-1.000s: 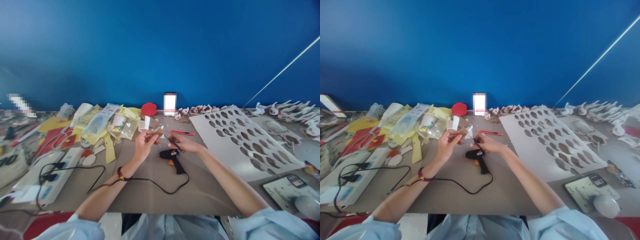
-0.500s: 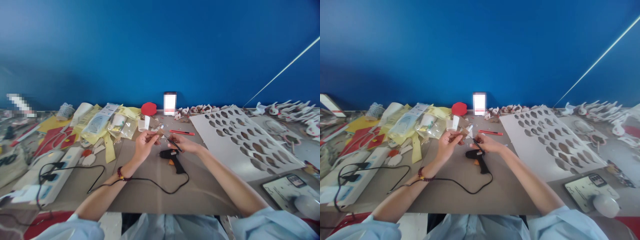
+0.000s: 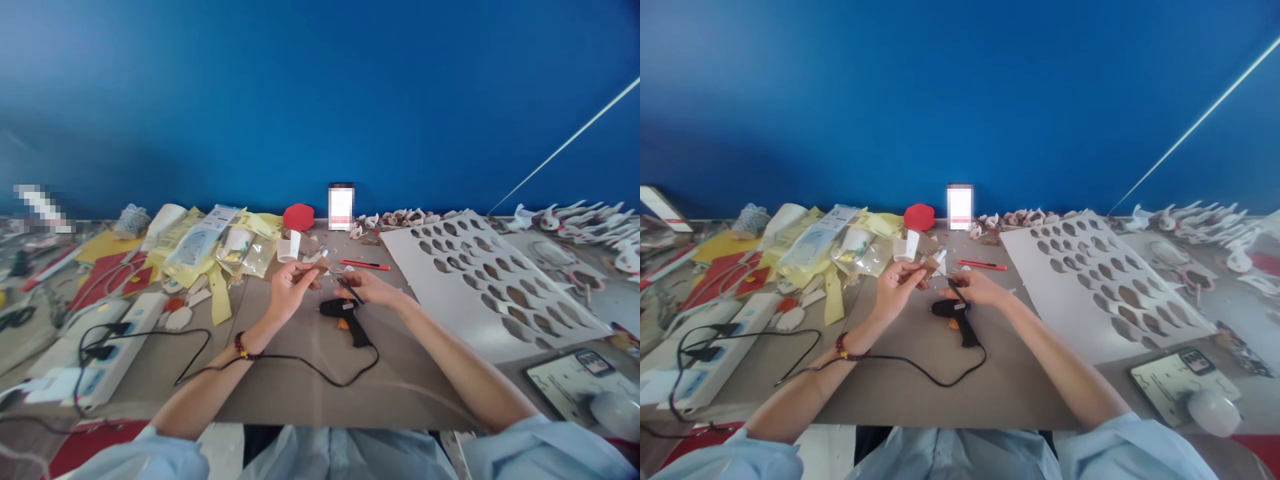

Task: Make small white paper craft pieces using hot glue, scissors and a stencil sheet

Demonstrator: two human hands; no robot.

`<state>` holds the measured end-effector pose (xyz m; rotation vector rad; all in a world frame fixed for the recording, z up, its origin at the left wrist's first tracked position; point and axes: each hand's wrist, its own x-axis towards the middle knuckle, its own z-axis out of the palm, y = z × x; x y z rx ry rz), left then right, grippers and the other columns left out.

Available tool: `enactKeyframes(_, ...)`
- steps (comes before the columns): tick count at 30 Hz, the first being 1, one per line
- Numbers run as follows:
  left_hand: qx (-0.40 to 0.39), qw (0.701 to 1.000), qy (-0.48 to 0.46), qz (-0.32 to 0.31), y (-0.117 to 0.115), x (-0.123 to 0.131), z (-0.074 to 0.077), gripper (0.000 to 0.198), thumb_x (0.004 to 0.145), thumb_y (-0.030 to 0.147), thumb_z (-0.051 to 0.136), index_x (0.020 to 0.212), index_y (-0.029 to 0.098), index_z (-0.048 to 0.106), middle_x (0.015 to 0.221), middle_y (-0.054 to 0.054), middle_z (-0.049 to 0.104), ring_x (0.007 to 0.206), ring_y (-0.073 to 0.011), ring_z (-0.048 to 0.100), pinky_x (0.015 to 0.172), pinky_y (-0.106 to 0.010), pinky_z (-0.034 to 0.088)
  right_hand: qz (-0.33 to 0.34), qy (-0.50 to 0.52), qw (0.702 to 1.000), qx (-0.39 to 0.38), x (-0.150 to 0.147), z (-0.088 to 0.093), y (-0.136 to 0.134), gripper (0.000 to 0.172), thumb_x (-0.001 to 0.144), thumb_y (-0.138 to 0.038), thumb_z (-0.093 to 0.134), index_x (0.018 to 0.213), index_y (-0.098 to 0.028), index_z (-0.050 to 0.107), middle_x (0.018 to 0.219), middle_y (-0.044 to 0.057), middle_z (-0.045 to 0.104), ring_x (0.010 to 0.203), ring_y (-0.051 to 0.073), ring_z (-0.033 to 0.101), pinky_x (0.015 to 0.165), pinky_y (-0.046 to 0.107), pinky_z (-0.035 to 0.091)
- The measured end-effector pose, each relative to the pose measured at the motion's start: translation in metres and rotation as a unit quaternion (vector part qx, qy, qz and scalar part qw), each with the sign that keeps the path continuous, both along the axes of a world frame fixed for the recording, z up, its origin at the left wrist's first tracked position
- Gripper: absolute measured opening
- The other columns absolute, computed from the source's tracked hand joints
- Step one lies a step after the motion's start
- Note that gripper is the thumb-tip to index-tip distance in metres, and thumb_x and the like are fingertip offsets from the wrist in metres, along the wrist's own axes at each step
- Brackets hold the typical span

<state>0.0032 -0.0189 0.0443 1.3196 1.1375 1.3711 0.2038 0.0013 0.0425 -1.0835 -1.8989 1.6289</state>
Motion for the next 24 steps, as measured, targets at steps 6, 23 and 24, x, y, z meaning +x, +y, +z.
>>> enactKeyframes(6, 0.001, 1.000, -0.003, -0.005, 0.0008, -0.0003, -0.0016, 0.028, 0.071, 0.036, 0.072, 0.083, 0.014, 0.060, 0.055, -0.001, 0.067, 0.050, -0.0153, 0.065, 0.054, -0.026, 0.053, -0.001, 0.000, 1.000, -0.004, 0.0004, -0.0009, -0.0002, 0.042, 0.065, -0.055, 0.067, 0.067, -0.016, 0.050, 0.061, -0.004, 0.043, 0.057, 0.009, 0.040, 0.052, 0.023, 0.029)
enactKeyframes(23, -0.001, 1.000, -0.005, 0.001, -0.0010, 0.0023, 0.0020, 0.029, 0.069, 0.038, 0.072, 0.082, 0.014, 0.061, 0.054, -0.002, 0.068, 0.049, -0.0160, 0.065, 0.053, -0.027, 0.055, -0.017, -0.031, 0.999, 0.026, 0.0025, -0.0102, 0.0015, 0.045, 0.065, -0.057, 0.066, 0.062, -0.015, 0.052, 0.056, -0.003, 0.045, 0.053, 0.009, 0.040, 0.048, 0.023, 0.027)
enactKeyframes(24, -0.001, 1.000, -0.006, 0.000, -0.0013, 0.0025, 0.0023, 0.029, 0.069, 0.038, 0.072, 0.082, 0.014, 0.061, 0.054, -0.002, 0.068, 0.049, -0.0160, 0.065, 0.053, -0.027, 0.055, -0.015, -0.038, 0.999, 0.035, 0.0030, -0.0102, 0.0015, 0.044, 0.066, -0.057, 0.065, 0.062, -0.015, 0.052, 0.056, -0.003, 0.046, 0.053, 0.009, 0.040, 0.048, 0.023, 0.027)
